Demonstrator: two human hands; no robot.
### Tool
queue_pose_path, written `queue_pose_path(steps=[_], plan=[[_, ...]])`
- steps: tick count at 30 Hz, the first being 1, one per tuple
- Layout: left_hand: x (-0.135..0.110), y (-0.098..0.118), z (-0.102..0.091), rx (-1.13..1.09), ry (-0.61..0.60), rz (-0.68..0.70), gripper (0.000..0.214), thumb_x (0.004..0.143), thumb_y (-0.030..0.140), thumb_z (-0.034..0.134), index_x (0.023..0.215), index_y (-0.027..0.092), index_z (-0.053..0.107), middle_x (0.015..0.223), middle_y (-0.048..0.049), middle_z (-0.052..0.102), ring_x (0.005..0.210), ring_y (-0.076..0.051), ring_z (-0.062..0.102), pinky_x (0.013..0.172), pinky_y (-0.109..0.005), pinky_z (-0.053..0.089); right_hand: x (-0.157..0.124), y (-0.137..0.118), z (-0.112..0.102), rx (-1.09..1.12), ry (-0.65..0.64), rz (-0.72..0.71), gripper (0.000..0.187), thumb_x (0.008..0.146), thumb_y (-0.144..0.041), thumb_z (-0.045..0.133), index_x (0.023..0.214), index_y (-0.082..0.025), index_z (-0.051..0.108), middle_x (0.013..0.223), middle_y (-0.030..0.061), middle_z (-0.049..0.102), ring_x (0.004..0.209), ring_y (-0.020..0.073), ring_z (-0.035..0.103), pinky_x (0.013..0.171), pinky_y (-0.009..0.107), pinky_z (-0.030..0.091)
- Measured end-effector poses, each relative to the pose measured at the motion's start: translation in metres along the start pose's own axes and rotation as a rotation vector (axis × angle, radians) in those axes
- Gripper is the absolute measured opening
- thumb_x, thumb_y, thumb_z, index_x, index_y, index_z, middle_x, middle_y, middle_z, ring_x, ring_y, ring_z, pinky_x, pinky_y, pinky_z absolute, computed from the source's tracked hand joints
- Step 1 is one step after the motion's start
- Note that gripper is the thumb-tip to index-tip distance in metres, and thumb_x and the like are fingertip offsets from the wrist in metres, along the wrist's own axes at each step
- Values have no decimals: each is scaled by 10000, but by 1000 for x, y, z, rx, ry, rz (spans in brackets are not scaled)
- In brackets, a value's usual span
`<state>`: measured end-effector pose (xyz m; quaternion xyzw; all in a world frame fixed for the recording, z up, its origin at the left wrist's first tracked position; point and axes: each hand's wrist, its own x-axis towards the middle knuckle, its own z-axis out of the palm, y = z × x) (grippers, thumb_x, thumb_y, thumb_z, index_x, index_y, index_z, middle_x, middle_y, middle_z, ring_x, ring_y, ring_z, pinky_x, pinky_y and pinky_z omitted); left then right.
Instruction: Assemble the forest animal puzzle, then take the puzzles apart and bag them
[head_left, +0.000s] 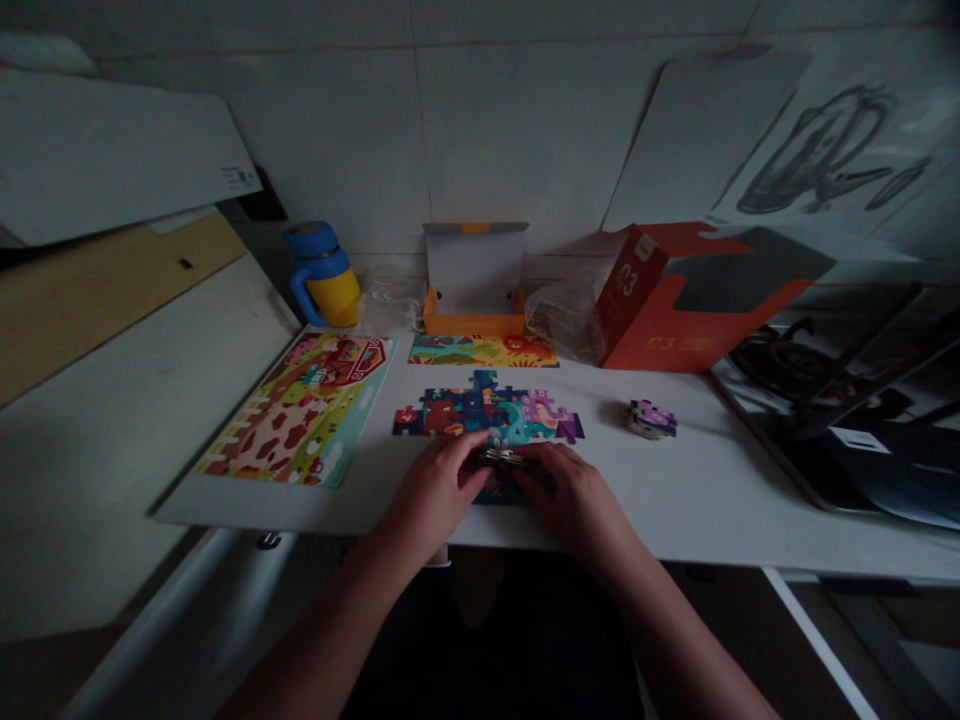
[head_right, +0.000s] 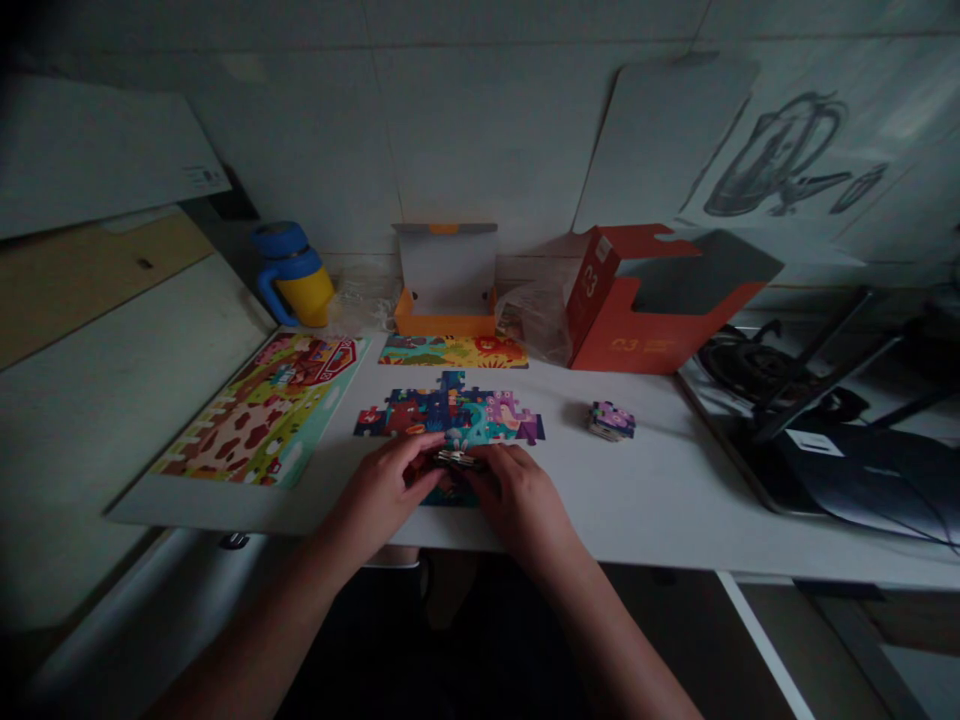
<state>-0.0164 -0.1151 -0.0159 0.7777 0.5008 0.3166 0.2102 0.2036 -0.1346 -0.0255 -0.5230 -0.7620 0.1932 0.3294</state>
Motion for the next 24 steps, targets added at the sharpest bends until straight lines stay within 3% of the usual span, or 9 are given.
queue_pose_path(steps=[8, 13, 21, 24], plan=[[-9, -5, 3, 123, 66, 85, 328, 953, 155, 701, 1274, 222, 718, 1182, -85, 793, 1083, -265, 754, 990, -476, 633, 1, 2, 3, -30, 13, -43, 233, 1006, -234, 649, 1237, -222, 683, 1153, 94, 758, 1040, 253, 709, 940, 404, 575], [-12, 5, 11, 196, 127, 156, 305, 991, 135, 619, 1274, 195, 719, 1138, -107, 801, 1053, -268, 752, 970, -475, 638, -1, 0, 7, -116, 27, -79, 255, 1031, -209, 598, 1272, -203, 679, 1188, 114, 759, 1088, 290, 690, 971, 462, 572], [-17, 17, 25, 345, 162, 174, 309, 1017, 137, 569, 1297, 125, 699, 1169, -160, 795, 1068, -312, 751, 967, -525, 637, -4, -4, 15, -253, 58, -81, 324, 1039, -191, 557, 1343, -154, 662, 1200, 161, 757, 1098, 339, 683, 935, 518, 588], [-19, 18, 25, 330, 204, 168, 357, 1016, 173, 597, 1365, 123, 658, 1266, -168, 766, 1159, -323, 728, 1016, -532, 622, -4, -4, 15, -247, 58, -93, 324, 1041, -198, 565, 1348, -155, 659, 1200, 152, 759, 1089, 331, 685, 938, 505, 587]])
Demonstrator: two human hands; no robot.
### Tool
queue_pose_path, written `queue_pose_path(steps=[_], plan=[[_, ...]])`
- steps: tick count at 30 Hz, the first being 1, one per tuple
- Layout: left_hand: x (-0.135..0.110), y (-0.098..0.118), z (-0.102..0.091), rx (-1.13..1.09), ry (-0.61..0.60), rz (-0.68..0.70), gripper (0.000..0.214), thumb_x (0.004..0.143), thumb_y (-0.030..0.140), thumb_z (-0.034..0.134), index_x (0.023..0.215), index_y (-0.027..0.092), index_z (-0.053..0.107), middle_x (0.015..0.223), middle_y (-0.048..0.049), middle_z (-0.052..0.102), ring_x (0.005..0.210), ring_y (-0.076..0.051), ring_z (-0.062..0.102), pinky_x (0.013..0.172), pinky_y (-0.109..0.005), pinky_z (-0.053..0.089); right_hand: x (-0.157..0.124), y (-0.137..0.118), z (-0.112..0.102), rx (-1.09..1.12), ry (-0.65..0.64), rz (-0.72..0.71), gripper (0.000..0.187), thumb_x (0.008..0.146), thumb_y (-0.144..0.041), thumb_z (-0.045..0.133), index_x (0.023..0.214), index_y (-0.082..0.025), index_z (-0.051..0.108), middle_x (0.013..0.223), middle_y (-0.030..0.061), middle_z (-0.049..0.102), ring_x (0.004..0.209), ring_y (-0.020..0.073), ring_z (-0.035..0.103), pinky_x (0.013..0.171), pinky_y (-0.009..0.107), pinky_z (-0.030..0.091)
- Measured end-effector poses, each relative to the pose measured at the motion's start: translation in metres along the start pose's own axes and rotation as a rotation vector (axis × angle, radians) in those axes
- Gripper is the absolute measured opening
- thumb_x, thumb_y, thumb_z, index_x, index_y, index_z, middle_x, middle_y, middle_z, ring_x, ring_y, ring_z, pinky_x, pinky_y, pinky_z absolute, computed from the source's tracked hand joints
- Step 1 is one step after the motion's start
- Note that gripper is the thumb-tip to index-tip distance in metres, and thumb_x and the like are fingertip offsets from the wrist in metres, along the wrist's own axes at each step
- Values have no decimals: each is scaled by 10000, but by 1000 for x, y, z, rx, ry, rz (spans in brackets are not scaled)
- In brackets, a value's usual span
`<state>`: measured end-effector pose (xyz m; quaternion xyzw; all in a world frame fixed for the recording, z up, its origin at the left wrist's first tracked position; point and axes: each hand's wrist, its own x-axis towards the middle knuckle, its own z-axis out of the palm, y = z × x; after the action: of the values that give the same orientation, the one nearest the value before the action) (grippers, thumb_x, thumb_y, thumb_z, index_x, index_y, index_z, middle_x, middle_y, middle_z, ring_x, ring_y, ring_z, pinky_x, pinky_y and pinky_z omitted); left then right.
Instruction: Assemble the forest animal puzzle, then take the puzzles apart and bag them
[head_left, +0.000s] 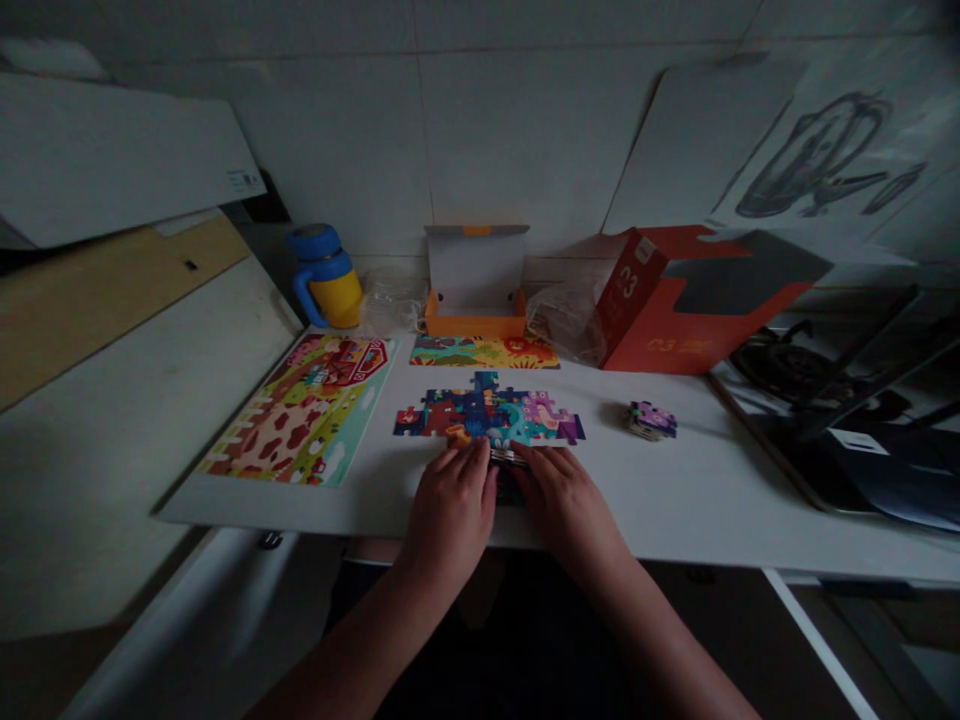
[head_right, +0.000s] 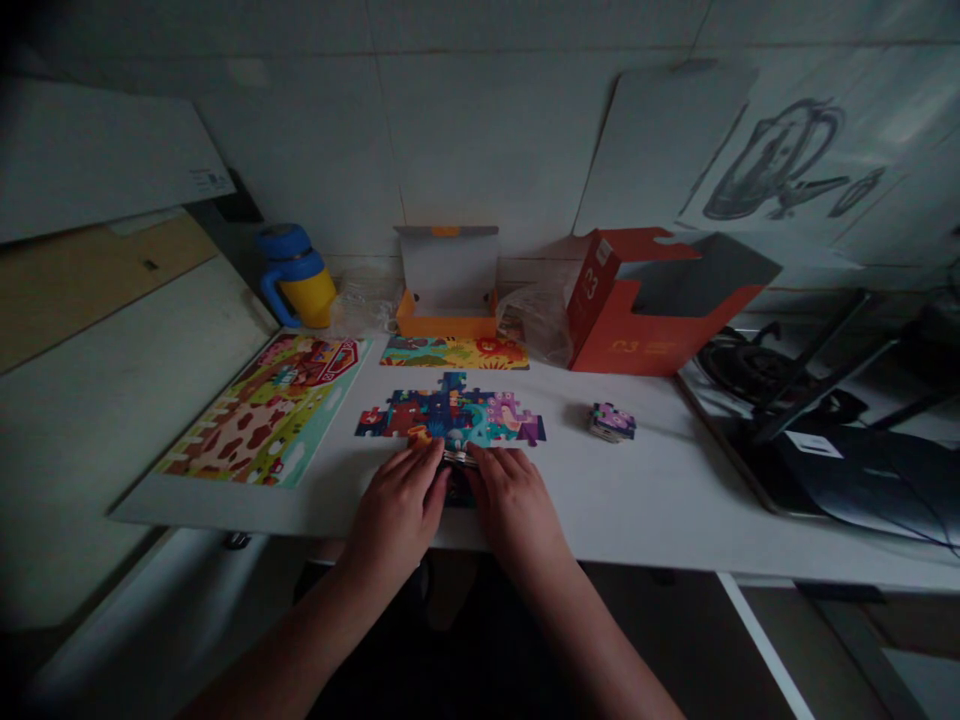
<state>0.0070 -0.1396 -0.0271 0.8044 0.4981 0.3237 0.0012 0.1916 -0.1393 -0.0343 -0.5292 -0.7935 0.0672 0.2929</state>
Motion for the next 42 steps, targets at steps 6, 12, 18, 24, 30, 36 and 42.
queue_pose_path(steps=[6, 12, 18, 24, 30, 36, 42], plan=[[2, 10, -4, -26, 21, 36, 409, 1023, 227, 616, 1431, 213, 629, 1451, -120, 677, 1279, -330, 672, 1094, -566, 575, 0, -2, -3, 38, -18, 1, 331, 1024, -154, 567, 1337, -198, 666, 1228, 132, 753, 1137, 328, 664, 966, 504, 572], [7, 13, -2, -3, 47, 63, 342, 1031, 221, 605, 1363, 195, 685, 1386, -120, 720, 1207, -323, 706, 1047, -549, 597, 1, 0, -1, 39, -14, 11, 294, 1033, -183, 571, 1297, -228, 693, 1178, 107, 767, 1059, 314, 670, 952, 496, 570], [4, 2, -1, -15, 58, 108, 389, 1026, 216, 612, 1413, 188, 641, 1388, -119, 719, 1213, -314, 699, 1056, -543, 583, 1, -3, -6, 160, 11, 68, 234, 1015, -193, 595, 1219, -217, 708, 1145, 113, 772, 1036, 290, 703, 921, 442, 576], [-5, -19, -5, -67, 112, 95, 446, 1001, 245, 661, 1442, 224, 597, 1379, -117, 716, 1260, -308, 674, 1083, -537, 565, -4, 42, -47, 362, 144, 440, 334, 996, -420, 635, 1269, -230, 652, 961, 66, 784, 807, 215, 731, 698, 330, 563], [-8, -27, -4, -141, 67, 54, 338, 1008, 246, 628, 1344, 246, 657, 1300, -100, 745, 1210, -297, 694, 1058, -528, 588, 1, 131, -111, 481, 281, 610, 522, 847, -599, 751, 1134, -164, 711, 923, 128, 794, 734, 209, 706, 642, 333, 571], [-7, -28, 1, -137, 66, 51, 326, 1004, 245, 624, 1328, 226, 656, 1285, -111, 744, 1224, -311, 685, 1053, -542, 586, 7, 171, -125, 486, 173, 687, 566, 723, -599, 842, 1039, -139, 750, 806, 114, 782, 694, 204, 705, 611, 322, 573], [-8, -27, -1, -143, 48, 36, 301, 1001, 239, 620, 1298, 226, 663, 1270, -106, 742, 1208, -303, 685, 1064, -535, 574, 10, 186, -122, 406, 126, 702, 516, 758, -561, 805, 1065, -149, 764, 876, 124, 799, 666, 196, 697, 588, 317, 554]])
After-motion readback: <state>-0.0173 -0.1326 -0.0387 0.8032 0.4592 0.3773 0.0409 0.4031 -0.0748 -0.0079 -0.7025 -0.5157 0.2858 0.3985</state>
